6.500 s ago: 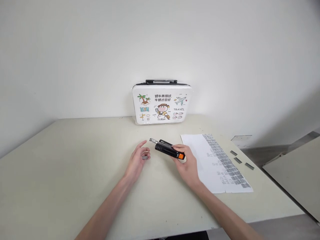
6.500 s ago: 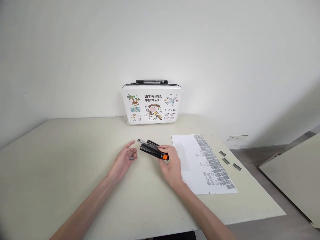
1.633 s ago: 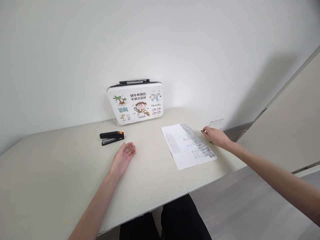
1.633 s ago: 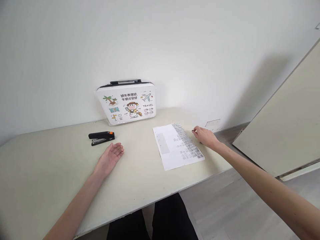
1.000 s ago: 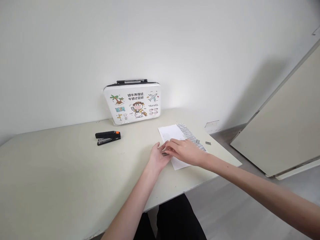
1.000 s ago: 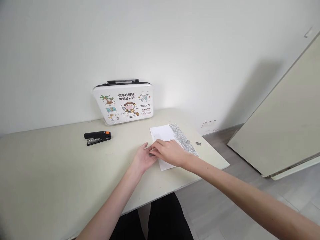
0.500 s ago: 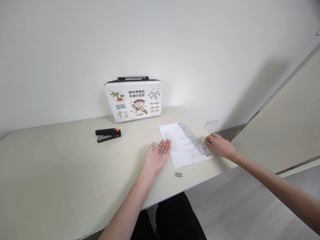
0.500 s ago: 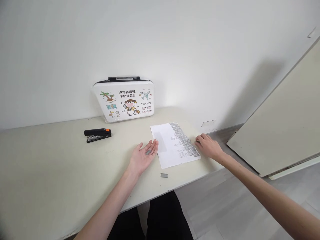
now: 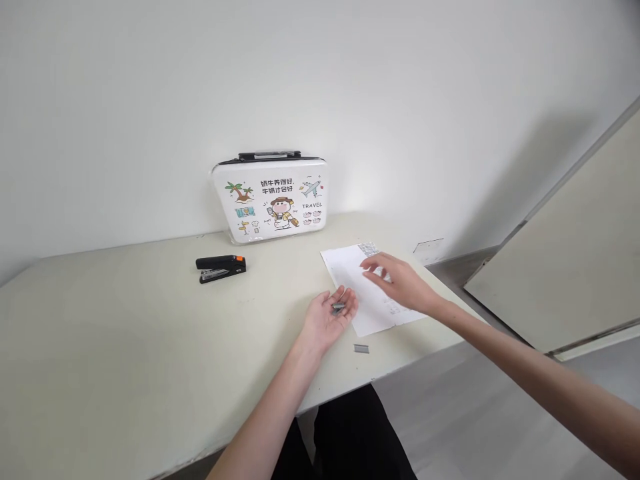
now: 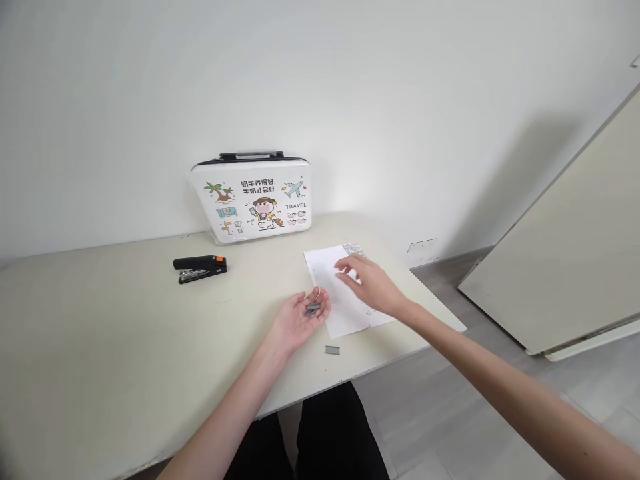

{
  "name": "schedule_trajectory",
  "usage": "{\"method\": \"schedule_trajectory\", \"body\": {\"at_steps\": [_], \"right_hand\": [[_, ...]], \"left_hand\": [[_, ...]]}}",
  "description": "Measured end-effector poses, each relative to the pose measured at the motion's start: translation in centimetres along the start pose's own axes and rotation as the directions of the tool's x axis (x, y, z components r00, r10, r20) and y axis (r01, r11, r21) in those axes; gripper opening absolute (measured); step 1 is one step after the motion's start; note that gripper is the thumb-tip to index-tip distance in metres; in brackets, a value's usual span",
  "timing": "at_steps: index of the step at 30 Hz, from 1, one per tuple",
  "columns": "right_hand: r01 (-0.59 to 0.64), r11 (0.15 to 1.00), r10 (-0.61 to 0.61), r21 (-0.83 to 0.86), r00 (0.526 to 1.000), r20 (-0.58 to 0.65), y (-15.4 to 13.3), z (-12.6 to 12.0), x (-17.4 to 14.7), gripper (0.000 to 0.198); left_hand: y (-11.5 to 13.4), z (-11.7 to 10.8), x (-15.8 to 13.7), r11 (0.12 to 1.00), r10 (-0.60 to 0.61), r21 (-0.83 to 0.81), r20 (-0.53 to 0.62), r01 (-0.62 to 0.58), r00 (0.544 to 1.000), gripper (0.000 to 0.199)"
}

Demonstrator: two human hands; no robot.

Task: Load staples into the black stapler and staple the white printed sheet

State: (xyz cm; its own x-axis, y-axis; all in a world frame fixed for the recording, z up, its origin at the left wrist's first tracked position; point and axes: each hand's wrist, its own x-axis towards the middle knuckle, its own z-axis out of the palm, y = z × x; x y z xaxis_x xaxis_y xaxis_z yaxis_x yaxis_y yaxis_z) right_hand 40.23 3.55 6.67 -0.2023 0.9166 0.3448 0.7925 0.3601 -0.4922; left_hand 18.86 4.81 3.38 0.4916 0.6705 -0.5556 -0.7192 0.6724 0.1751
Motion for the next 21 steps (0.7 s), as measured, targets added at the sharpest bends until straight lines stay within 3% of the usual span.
{"method": "schedule_trajectory", "body": {"at_steps": [2, 5, 8, 11, 15, 18, 21], "right_hand": [[-0.135, 0.974, 0.141, -0.179, 0.990, 0.019, 3.2, -0.7, -0.4, 0.030], [-0.336, 0.820, 0.411, -0.463, 0.909, 0.069, 7.5, -1.1, -1.6, 0.037], [-0.369, 0.779, 0.463, -0.507, 0.884, 0.068, 9.4, -0.7, -2.7, 0.036], [-0.372, 0.782, 0.456, -0.500, 0.889, 0.052, 8.8, -0.4, -2.7, 0.033], [-0.299, 0.859, 0.327, -0.416, 0.945, -0.004, 4.7, -0.3, -2.0, 0.031], [-0.068, 0.976, 0.071, -0.208, 0.997, 0.006, -0.3, 0.0, -1.6, 0.029], [0.079, 0.987, -0.066, -0.140, 0.993, 0.096, -4.4, 0.2, -1.6, 0.033]], "left_hand": [[0.2, -0.1, -0.2, 1.000, 0.009, -0.005, 0.001, -0.009, 1.000, 0.026], [0.5, -0.1, -0.7, 1.000, 0.022, -0.009, 0.008, -0.022, 1.000, 0.027], [0.7, -0.1, -1.2, 1.000, 0.022, -0.010, 0.024, -0.022, 0.999, 0.032], [0.9, 0.0, -1.6, 1.000, 0.017, 0.000, 0.035, -0.017, 0.999, 0.035], [1.0, 0.0, -1.5, 0.999, 0.029, 0.029, 0.010, -0.030, 1.000, 0.033], [0.6, 0.1, -1.3, 0.999, 0.009, 0.040, -0.015, -0.008, 1.000, 0.032], [0.0, 0.2, -1.3, 0.999, -0.011, 0.039, -0.040, 0.013, 0.999, 0.026]]}}
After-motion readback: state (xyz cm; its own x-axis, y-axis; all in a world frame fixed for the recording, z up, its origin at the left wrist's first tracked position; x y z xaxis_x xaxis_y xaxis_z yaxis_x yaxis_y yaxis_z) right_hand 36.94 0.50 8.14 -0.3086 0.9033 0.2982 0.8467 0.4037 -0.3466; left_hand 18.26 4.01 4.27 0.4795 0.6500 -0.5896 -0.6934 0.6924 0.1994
